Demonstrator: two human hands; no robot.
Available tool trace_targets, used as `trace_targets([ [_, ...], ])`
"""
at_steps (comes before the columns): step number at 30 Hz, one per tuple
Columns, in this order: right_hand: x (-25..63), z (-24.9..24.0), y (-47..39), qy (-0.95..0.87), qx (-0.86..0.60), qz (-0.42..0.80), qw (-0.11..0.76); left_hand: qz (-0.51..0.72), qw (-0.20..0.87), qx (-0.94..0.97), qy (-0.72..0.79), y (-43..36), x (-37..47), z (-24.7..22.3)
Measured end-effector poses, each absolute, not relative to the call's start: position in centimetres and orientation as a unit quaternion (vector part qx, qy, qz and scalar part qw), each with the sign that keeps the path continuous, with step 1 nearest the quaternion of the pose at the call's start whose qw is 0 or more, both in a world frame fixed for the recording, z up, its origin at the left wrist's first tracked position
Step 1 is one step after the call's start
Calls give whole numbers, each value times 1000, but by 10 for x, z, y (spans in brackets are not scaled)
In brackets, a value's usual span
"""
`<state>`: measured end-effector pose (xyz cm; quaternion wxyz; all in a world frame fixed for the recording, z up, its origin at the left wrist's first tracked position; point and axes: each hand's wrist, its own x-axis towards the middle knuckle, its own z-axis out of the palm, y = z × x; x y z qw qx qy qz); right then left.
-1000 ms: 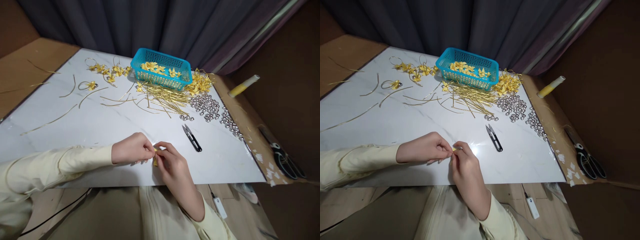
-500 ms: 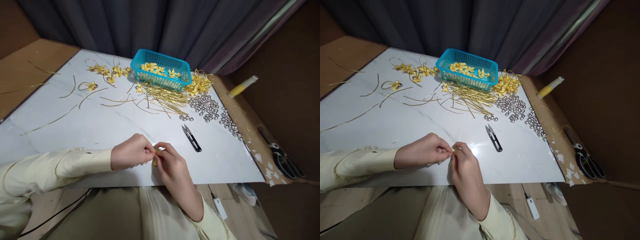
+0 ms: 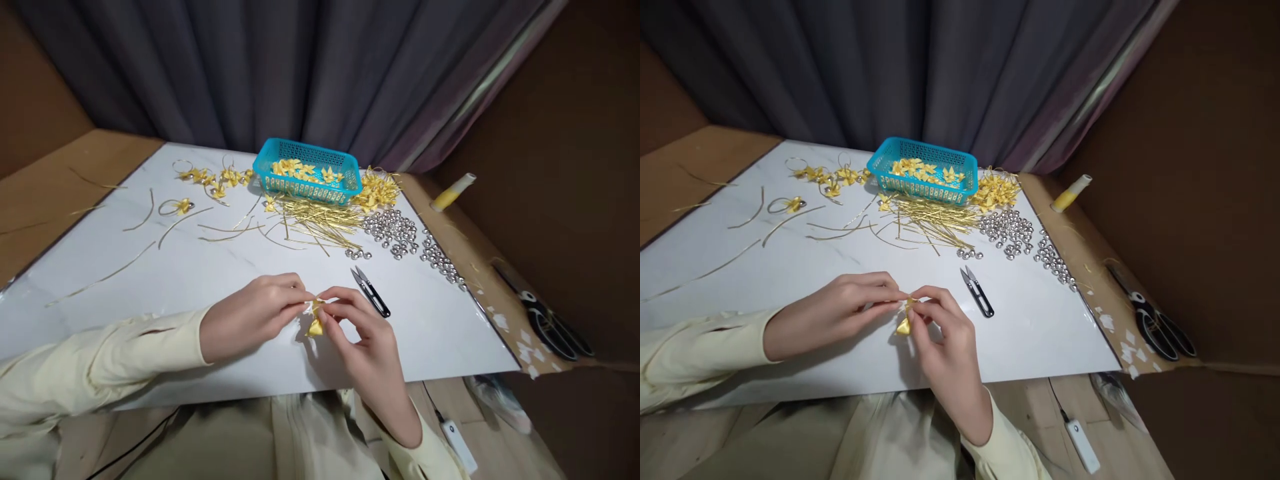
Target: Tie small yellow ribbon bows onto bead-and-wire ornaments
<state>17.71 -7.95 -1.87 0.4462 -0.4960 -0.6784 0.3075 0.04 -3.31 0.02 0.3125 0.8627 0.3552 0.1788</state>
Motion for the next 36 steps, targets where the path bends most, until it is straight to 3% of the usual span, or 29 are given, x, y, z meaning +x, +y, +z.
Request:
trace_targets([
  [21, 175, -12, -85, -690, -489, 226, 483, 166, 216, 908, 320, -45, 8, 12],
  [36, 174, -16, -89, -715, -477, 201, 471, 151, 241, 901, 326, -47, 9, 16],
])
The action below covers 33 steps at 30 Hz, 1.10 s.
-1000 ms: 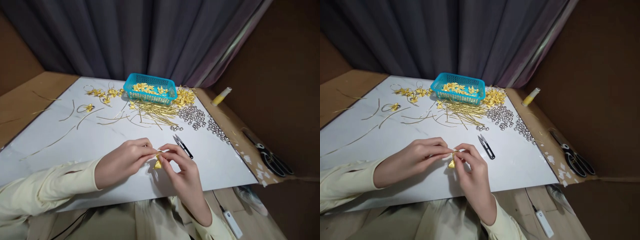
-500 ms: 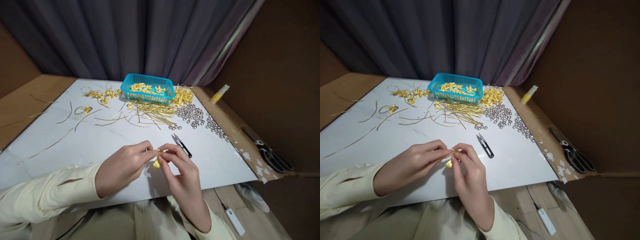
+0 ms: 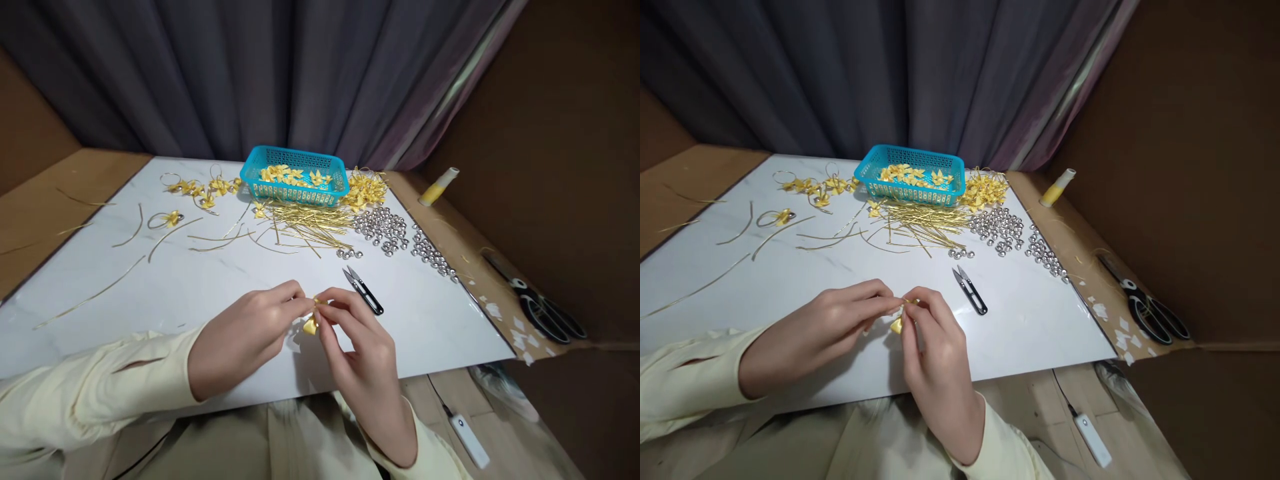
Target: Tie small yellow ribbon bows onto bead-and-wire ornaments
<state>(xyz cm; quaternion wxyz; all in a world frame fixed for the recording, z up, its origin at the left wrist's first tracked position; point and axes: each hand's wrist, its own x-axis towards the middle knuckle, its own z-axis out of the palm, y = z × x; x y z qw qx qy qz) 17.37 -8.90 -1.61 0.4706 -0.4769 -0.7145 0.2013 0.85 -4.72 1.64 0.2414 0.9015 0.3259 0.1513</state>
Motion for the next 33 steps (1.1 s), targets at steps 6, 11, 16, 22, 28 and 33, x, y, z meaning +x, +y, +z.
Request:
trace_targets([
  [6, 173, -16, -88, -717, -476, 200, 469, 127, 177, 914, 342, -50, 12, 13],
  [11, 173, -18, -88, -724, -479, 184, 461, 86, 27, 938, 334, -54, 16, 10],
  [16, 170, -24, -89, -744, -481, 138, 442, 93, -84, 940, 317, -59, 18, 5],
  [22, 171, -25, -86, -750, -483, 56, 449, 152, 107, 917, 353, -58, 15, 15],
  [28, 176, -19, -88, -741, -480, 86, 463, 220, 271, 846, 402, -36, 12, 27],
  [33, 179, -14, -90, -736, -479, 92, 470, 167, 437, 776, 423, -19, 13, 30],
])
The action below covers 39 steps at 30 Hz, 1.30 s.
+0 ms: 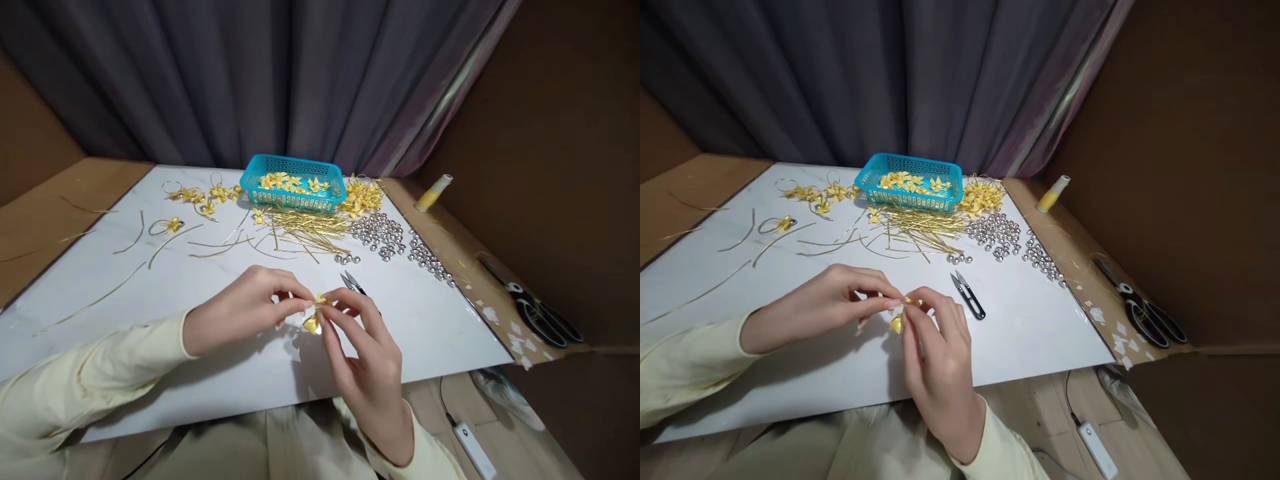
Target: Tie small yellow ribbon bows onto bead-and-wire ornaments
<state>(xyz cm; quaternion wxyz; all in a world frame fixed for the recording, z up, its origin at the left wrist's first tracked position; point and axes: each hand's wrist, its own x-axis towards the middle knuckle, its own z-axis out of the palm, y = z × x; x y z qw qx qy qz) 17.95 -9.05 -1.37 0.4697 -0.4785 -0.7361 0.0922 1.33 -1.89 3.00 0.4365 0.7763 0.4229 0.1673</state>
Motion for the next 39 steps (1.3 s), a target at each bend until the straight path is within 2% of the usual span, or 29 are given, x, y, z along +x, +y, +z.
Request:
trace_targets([
  [4, 182, -9, -90, -714, -471, 117, 504, 122, 575, 696, 412, -13, 14, 34],
  [7, 184, -8, -88, -689, -468, 153, 532, 136, 600, 672, 412, -16, 16, 36],
  [15, 182, -9, -88, -669, -478, 171, 544, 252, 439, 748, 431, -31, 24, 36],
  [21, 180, -8, -86, -685, -470, 104, 547, 268, 420, 759, 419, -33, 27, 32],
  [27, 182, -7, -86, -698, -466, 38, 542, 354, 321, 795, 373, -39, 34, 29],
  [33, 182, -7, -83, -707, -466, -8, 532, 383, 240, 826, 337, -41, 34, 28],
  [36, 183, -7, -82, -699, -467, 19, 540, 374, 242, 823, 353, -39, 32, 32],
  [39, 188, -6, -82, -664, -477, 110, 565, 335, 310, 801, 389, -34, 32, 36],
])
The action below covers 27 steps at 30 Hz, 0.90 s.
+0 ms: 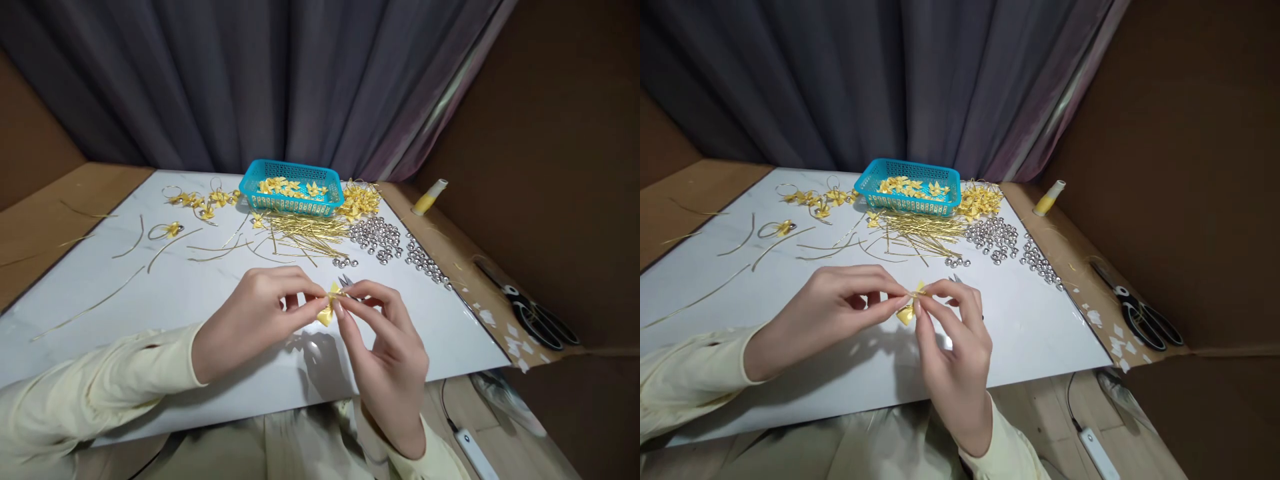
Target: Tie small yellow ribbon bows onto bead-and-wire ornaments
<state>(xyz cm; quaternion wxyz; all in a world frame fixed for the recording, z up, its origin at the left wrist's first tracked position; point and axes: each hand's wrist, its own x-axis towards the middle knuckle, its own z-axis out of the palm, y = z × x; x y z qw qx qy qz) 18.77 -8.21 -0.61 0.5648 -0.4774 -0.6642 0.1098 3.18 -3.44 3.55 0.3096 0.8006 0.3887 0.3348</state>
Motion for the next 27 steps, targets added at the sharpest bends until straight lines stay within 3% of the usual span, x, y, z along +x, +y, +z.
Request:
trace_targets([
  [4, 193, -6, -79, -584, -489, 265, 591, 285, 413, 749, 433, -29, 33, 39],
  [10, 194, -9, -74, -500, -462, 427, 595, 304, 430, 729, 437, -26, 32, 38],
  [22, 193, -4, -77, -556, -488, 358, 570, 297, 345, 810, 369, -29, 28, 44],
  [27, 193, -3, -81, -588, -495, 282, 574, 202, 450, 769, 407, -17, 12, 62],
])
